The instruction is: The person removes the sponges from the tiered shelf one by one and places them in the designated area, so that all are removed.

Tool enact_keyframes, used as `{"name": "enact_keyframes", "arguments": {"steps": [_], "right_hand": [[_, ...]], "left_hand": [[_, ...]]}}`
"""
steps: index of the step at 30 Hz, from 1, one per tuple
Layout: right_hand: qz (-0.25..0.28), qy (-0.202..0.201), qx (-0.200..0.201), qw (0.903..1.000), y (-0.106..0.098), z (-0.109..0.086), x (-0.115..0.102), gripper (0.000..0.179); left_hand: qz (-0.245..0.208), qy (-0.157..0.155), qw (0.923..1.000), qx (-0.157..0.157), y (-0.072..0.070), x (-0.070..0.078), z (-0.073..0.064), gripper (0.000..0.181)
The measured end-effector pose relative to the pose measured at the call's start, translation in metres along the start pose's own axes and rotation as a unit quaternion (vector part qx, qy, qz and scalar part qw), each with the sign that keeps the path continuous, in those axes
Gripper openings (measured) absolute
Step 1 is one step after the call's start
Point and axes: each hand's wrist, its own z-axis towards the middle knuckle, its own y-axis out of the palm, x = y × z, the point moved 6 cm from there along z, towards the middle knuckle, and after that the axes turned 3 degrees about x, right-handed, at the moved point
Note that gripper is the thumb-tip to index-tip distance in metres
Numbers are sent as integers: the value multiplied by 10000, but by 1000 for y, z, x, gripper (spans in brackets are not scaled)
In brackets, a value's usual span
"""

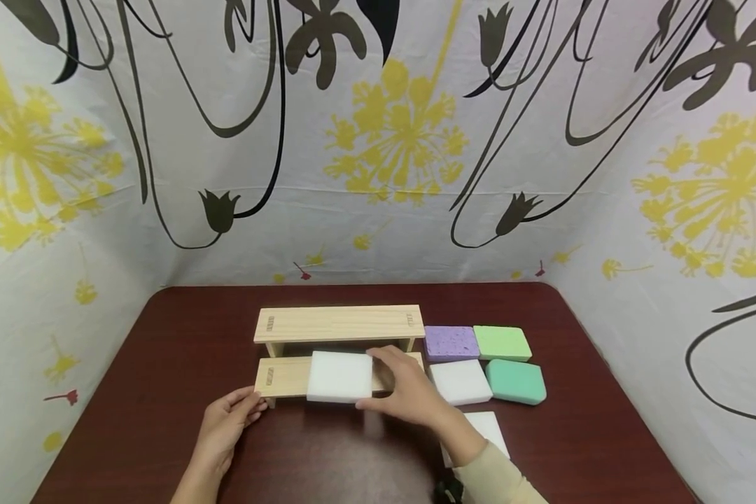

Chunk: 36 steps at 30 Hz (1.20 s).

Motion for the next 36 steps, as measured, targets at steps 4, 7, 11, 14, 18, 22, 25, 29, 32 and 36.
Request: {"name": "enact_keyframes", "arguments": {"steps": [4, 7, 11, 14, 18, 22, 25, 29, 32, 36], "right_hand": [[21, 124, 26, 9999, -8, -5, 8, 85], [36, 258, 9, 9997, -13, -9, 15, 86], [-8, 310, 46, 9995, -19, -13, 21, 86], [-101, 189, 99, 9997, -24, -16, 23, 85], [-182, 19, 121, 9998, -30, -21, 24, 83], [-163, 1, 126, 9998, -36, -26, 27, 82], [-157, 92, 156, 9997, -42, -31, 31, 82], [-130, 158, 180, 9996, -50, -37, 37, 81], [-154, 128, 190, 9996, -55, -41, 41, 80], [-203, 152, 233, 9994, -62, -46, 46, 79]], "left_hand": [[14, 33, 10000, -71, 0, 0, 0, 42], [5, 13, 10000, -10, -1, 0, 1, 42], [-23, 25, 10000, 29, -2, 1, 1, 42], [-16, 52, 10000, -13, -1, 1, 1, 42], [-11, 26, 10000, -1, -1, 0, 1, 41], [-45, 46, 10000, -39, 0, 0, 1, 42], [-36, 42, 10000, -29, 0, 0, 1, 42], [-13, 11, 10000, 8, -1, 1, 0, 40], [5, 25, 10000, -20, 0, 1, 0, 41], [8, 13, 10000, -42, 0, 1, 1, 41]]}}
